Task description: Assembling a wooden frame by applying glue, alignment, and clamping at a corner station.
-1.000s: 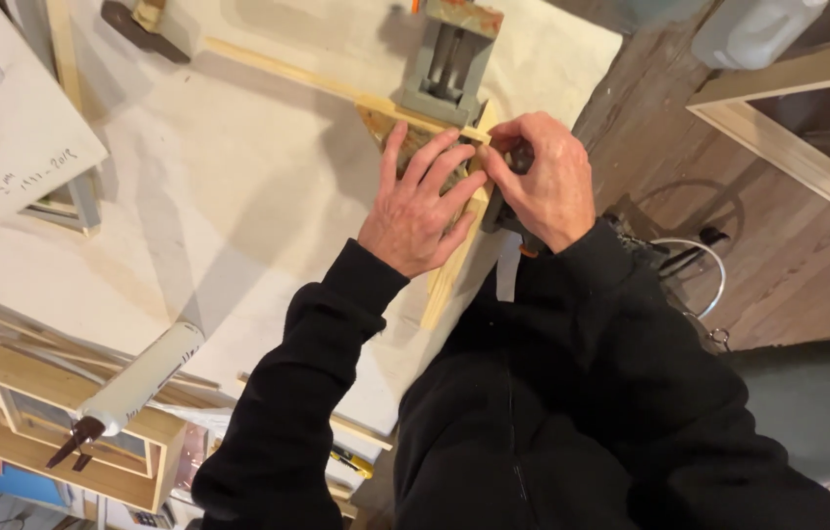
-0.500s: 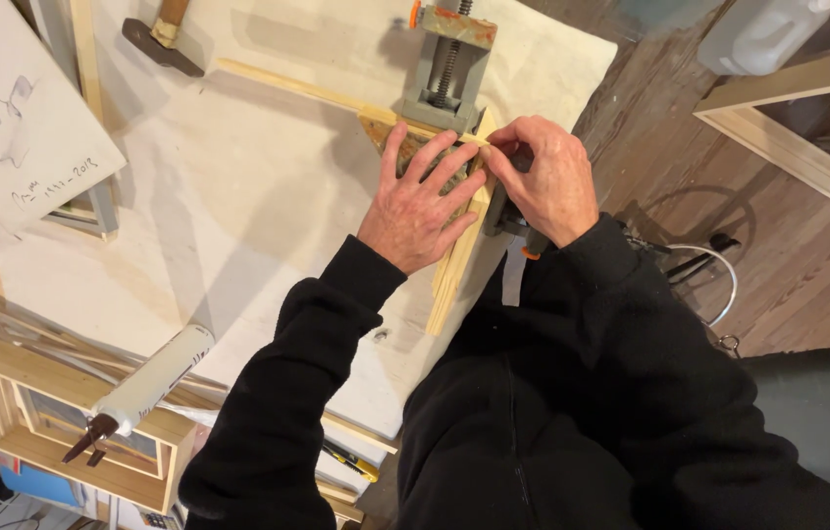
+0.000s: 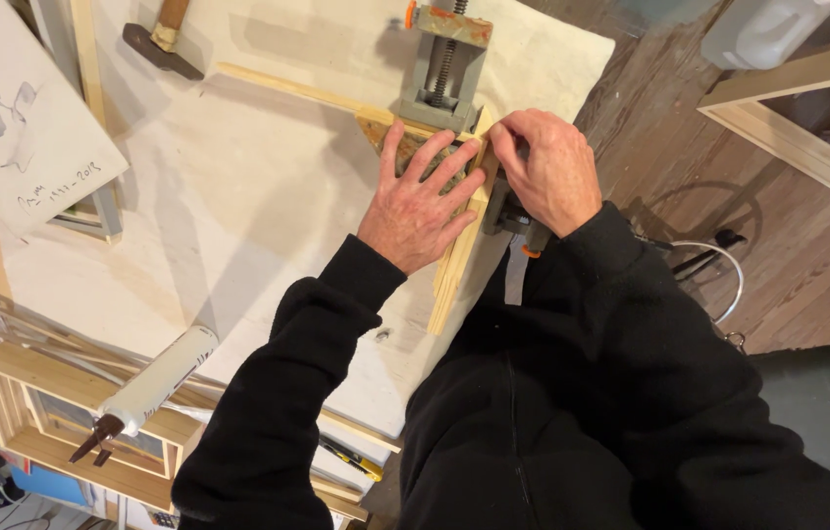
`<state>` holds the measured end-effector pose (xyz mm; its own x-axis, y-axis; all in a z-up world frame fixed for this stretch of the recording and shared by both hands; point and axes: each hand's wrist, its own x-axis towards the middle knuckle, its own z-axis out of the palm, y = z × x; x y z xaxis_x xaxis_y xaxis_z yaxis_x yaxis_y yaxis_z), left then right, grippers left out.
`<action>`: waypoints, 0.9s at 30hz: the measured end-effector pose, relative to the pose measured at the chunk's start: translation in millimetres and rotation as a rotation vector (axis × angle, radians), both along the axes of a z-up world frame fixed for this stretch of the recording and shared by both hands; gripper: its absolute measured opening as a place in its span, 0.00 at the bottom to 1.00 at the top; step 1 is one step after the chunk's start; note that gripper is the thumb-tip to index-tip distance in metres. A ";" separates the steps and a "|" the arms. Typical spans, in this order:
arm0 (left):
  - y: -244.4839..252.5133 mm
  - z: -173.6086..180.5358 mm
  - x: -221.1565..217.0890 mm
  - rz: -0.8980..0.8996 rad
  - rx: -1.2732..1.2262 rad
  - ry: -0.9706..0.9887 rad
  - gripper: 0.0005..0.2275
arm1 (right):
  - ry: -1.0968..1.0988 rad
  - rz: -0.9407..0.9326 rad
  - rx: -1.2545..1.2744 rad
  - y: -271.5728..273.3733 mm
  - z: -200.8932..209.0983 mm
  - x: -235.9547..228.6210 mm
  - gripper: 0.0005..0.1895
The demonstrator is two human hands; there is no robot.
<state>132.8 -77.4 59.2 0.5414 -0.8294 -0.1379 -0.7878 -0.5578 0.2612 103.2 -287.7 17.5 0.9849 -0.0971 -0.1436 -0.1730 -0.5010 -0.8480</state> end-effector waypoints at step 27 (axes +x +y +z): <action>-18.4 22.9 10.1 -0.062 0.182 -0.006 0.30 | 0.057 0.106 0.205 -18.3 -2.4 3.9 0.10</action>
